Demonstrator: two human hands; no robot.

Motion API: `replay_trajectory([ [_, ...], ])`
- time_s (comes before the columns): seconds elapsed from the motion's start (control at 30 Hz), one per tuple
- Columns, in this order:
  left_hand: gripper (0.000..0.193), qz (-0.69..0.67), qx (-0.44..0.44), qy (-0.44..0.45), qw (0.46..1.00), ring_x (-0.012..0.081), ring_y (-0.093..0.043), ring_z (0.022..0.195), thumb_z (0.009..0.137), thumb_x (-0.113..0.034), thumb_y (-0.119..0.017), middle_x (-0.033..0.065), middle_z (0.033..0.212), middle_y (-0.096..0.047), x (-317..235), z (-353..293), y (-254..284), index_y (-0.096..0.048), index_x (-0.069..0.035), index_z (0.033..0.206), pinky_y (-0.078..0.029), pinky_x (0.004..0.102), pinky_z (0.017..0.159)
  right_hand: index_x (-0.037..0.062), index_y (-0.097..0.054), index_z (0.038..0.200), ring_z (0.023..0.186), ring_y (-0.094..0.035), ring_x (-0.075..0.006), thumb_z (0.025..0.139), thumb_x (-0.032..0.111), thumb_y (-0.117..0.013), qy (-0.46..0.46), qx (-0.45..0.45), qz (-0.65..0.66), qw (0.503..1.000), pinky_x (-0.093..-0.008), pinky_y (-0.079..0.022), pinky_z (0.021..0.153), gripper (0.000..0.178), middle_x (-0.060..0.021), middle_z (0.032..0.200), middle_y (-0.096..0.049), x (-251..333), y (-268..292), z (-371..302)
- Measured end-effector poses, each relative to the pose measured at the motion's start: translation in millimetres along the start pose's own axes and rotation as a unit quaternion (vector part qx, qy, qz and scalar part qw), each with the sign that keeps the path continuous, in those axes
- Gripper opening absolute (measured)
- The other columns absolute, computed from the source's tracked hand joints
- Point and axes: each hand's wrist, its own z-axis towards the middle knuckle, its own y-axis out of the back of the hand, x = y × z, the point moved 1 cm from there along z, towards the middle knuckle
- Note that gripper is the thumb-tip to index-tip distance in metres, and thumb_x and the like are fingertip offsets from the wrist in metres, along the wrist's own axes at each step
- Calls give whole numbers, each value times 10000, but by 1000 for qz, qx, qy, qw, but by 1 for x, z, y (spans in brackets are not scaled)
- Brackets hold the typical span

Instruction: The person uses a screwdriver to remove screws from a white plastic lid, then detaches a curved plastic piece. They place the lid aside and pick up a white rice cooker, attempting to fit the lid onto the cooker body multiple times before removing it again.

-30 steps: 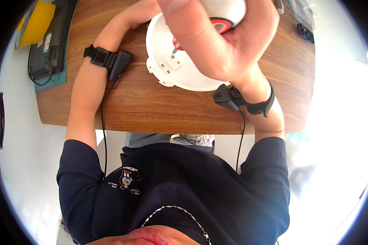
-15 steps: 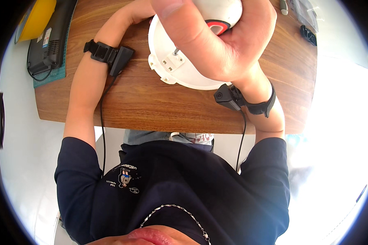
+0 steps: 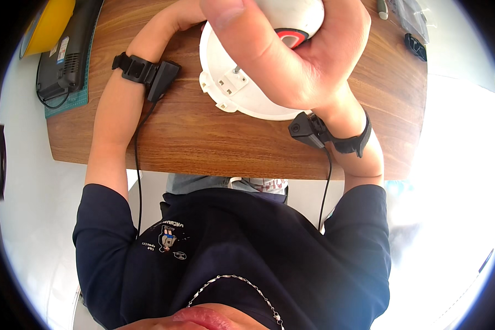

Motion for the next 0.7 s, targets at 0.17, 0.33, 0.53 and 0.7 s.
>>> replay_trajectory([
  [0.17, 338, 13, 31, -54, 998, 112, -604, 1038, 1073, -254, -560, 35, 1133, -712, 3, 7, 2, -695, 29, 1197, -505, 298, 913, 29, -531, 947, 668, -528, -93, 918, 439, -752, 79, 42, -38, 995, -247, -434, 636, 467, -64, 800, -623, -13, 4, 4],
  [0.33, 318, 57, 48, -86, 994, 128, -599, 1085, 1038, -229, -610, 49, 1210, -698, 6, 3, 8, -675, 8, 1240, -499, 317, 952, 17, -576, 1034, 743, -492, -85, 678, 451, -974, 232, 65, -71, 968, -232, -406, 642, 688, -25, 946, -563, -29, -2, 17],
  [0.53, 337, 49, 44, -79, 995, 155, -595, 1143, 1043, -222, -592, 70, 1257, -686, 8, 10, 7, -653, 5, 1285, -486, 329, 997, -16, -569, 1091, 810, -662, -152, 560, 359, -1033, 261, 159, 3, 952, -254, -520, 696, 799, -122, 990, -665, -14, 7, 33],
  [0.7, 339, 55, 34, -66, 996, 154, -596, 1138, 1045, -224, -590, 69, 1253, -686, 8, 3, 6, -653, 7, 1284, -487, 327, 994, -72, -596, 1059, 907, -725, -275, 677, 102, -978, 303, -7, 286, 909, -343, -580, 765, 568, -195, 1025, -684, -48, -42, 22],
])
